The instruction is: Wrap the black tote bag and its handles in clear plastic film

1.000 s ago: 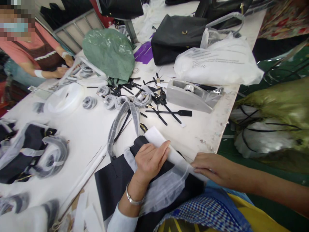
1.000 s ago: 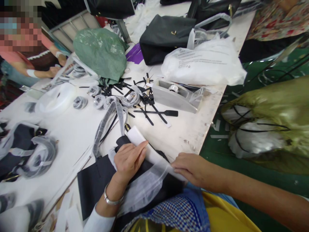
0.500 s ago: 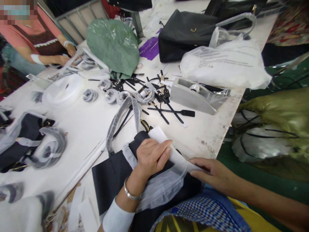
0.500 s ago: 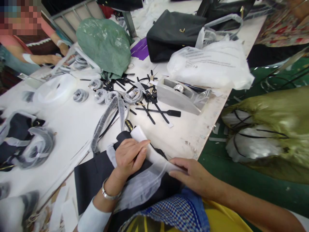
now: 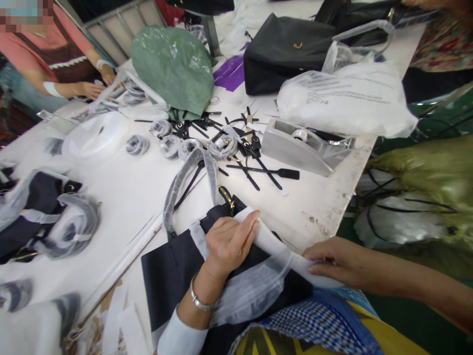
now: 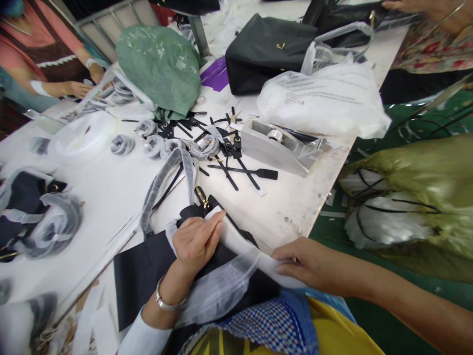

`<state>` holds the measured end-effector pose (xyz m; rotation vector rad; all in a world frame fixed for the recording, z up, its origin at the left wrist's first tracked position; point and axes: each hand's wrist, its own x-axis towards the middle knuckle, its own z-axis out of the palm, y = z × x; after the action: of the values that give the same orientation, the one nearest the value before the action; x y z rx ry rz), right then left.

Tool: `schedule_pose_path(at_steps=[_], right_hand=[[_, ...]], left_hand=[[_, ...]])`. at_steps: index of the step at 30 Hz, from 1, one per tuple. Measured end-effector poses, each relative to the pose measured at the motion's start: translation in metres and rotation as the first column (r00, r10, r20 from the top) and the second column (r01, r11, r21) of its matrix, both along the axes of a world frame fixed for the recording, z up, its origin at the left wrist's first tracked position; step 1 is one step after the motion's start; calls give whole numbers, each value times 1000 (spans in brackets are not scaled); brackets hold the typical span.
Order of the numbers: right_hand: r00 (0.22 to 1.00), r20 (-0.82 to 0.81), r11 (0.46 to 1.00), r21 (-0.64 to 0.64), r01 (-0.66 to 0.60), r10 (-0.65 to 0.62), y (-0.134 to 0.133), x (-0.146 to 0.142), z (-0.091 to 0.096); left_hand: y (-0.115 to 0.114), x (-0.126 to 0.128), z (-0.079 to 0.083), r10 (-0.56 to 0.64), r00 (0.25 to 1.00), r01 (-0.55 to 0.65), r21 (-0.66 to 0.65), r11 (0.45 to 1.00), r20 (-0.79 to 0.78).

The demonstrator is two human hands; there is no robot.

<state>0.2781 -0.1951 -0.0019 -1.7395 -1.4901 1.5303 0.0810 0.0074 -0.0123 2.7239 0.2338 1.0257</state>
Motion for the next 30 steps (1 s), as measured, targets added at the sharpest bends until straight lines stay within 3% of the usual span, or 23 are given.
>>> schedule_pose_path(at_steps=[3,8,13,15,18,22,26,28,30], right_hand=[[999,24,999,0,-39,39,3,0,-7],[973,213,989,102,-108,85,3,-5,-8],[983,140,989,63,-131,121,-5,-1,-3],[987,144,992,93,-81,67,-7,0,-3],[983,119,976,181,120,-143,-6,-6,-2],[937,38,932,132,339,-346,1,-23,3],[955,7,948,126,292,-295,8,-30,1],[964,1,954,147,261,-264,11,-30,-4],[966,11,948,193,251,-258,13,-29,-10]], left_hand=[[-2,2,0,8,1000,-8,-17,1000,2],[-4,5,1,16,1000,-16,-71,997,4],[0,3,-2,52,999,-52,-15,999,-12],[3,2,-4,77,997,-77,-11,997,-7],[7,3,-3,88,996,-89,-61,994,-11],[5,5,7,42,999,-40,-136,990,8],[4,7,18,-95,995,92,-149,985,-12],[4,8,18,-188,979,174,-149,973,-84],[3,8,16,-204,974,190,-141,972,-97]])
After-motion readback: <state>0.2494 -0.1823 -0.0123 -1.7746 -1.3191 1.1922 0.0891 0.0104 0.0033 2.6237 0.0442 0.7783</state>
